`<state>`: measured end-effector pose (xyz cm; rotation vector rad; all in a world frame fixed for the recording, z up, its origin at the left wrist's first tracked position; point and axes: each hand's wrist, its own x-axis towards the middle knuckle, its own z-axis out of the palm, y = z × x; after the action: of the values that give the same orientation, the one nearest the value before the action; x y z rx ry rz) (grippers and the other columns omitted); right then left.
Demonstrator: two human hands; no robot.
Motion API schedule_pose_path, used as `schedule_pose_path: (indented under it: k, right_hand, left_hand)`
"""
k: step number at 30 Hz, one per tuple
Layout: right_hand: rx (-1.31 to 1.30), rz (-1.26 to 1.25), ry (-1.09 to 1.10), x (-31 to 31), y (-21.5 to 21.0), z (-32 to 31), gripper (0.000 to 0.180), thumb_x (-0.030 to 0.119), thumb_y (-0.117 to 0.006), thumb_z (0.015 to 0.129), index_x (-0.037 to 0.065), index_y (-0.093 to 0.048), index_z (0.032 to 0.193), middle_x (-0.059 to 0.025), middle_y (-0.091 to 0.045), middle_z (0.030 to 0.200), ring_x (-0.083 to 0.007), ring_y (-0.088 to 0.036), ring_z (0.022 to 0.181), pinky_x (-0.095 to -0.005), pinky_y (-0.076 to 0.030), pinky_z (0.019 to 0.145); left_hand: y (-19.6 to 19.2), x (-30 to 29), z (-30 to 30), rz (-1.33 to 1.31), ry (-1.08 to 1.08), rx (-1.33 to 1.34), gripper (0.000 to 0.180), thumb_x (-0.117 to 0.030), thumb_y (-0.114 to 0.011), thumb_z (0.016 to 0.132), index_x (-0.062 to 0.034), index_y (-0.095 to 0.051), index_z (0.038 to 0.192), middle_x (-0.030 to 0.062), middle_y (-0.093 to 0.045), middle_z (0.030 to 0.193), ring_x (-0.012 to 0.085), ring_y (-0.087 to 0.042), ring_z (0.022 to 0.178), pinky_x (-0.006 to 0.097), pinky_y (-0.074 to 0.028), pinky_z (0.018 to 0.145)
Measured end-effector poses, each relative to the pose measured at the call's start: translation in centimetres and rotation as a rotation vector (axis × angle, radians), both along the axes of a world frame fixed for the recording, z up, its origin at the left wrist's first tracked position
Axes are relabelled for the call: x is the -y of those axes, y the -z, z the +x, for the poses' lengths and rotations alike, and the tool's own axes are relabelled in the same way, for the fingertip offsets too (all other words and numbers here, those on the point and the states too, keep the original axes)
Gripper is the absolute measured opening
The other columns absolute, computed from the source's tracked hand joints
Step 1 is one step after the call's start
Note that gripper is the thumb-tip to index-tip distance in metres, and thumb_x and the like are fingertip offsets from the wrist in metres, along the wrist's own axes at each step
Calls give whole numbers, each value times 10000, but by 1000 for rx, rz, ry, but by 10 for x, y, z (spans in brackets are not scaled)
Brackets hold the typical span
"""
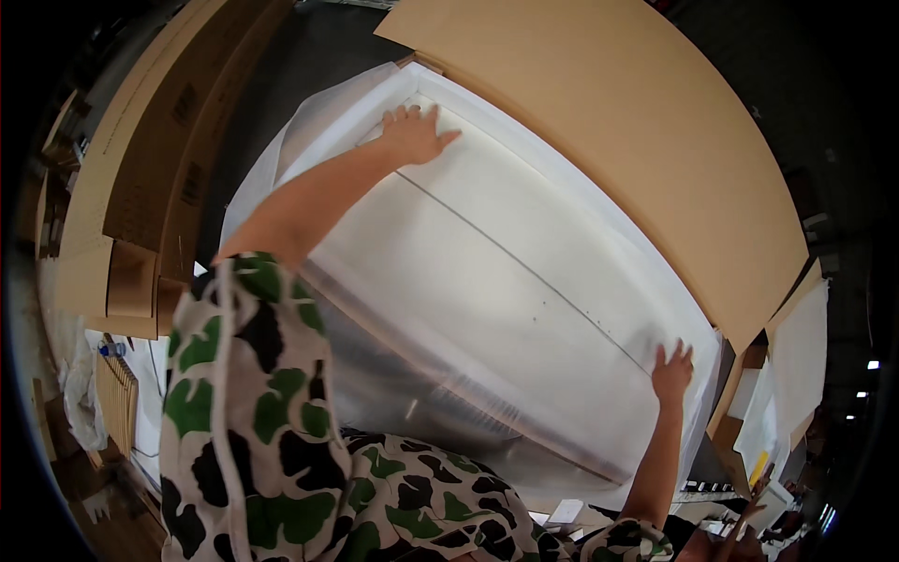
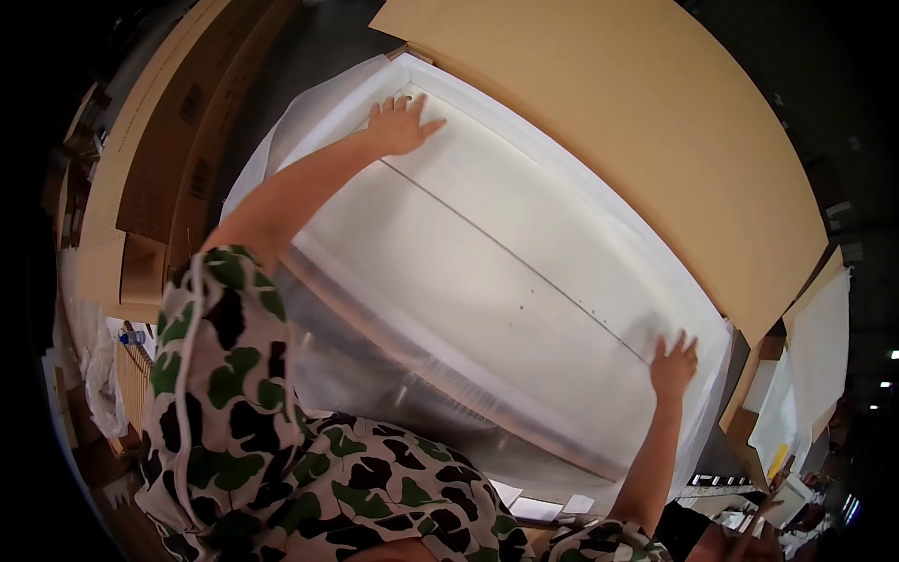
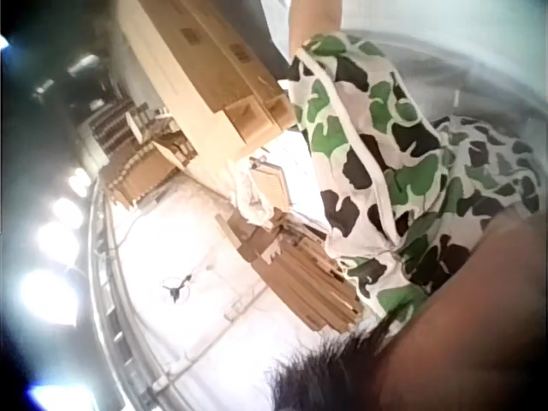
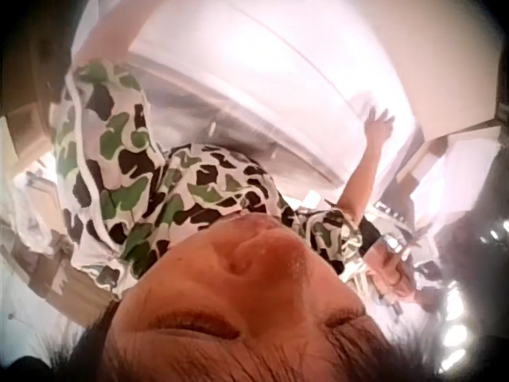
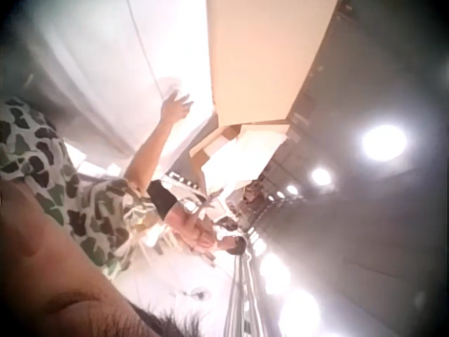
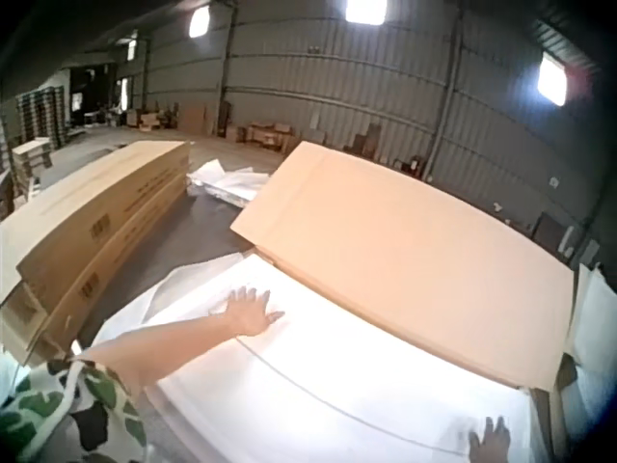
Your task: The person packs white furniture panels into a cardboard box on a conveyor belt, wrapping them in foam sheets and placing foam protectors at the ends.
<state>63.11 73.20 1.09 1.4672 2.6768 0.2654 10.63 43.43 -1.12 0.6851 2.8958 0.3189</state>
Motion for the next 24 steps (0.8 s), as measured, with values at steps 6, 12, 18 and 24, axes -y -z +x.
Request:
schedule_pose_path:
  k: [6,12,18,24]
  right_hand:
    - [-105,-270,-495,124,-8,-46,672,475,-533,826,130,-318,1361,-296,-226,1376,-505,-286,1196,-562,-234,987]
    - [178,-332,-312,115,31,-38,807,651,-377,815,206,-103,1430,-236,-46,1453,-487,-53,1307,-621,-179,989]
    - [281,-393,-277,98,20,-20,833,669,-379,797,219,-81,1431,-222,-39,1458,-487,-83,1304,-609,-193,1005]
    - [-89,-153,-565,64,9,-31,676,493,-471,856,56,-319,1349,-331,-310,1322,-495,-292,1222,-538,-247,1009]
  left_hand:
    - [-82,69,90,-324,707,252,779,-628,-479,779,-55,-406,1301,180,-429,1293,345,-425,1177,468,-345,954]
    - [-122,165,145,265,448,72,480,-404,-600,804,-18,-586,1089,174,-627,976,331,-580,925,372,-457,797]
    - [-142,341,240,341,206,-385,239,-278,-674,772,-52,-659,849,90,-658,863,238,-598,744,344,-422,824]
    - [-170,461,242,517,-273,-359,271,-283,-653,794,-32,-673,892,131,-661,851,210,-631,776,310,-483,686]
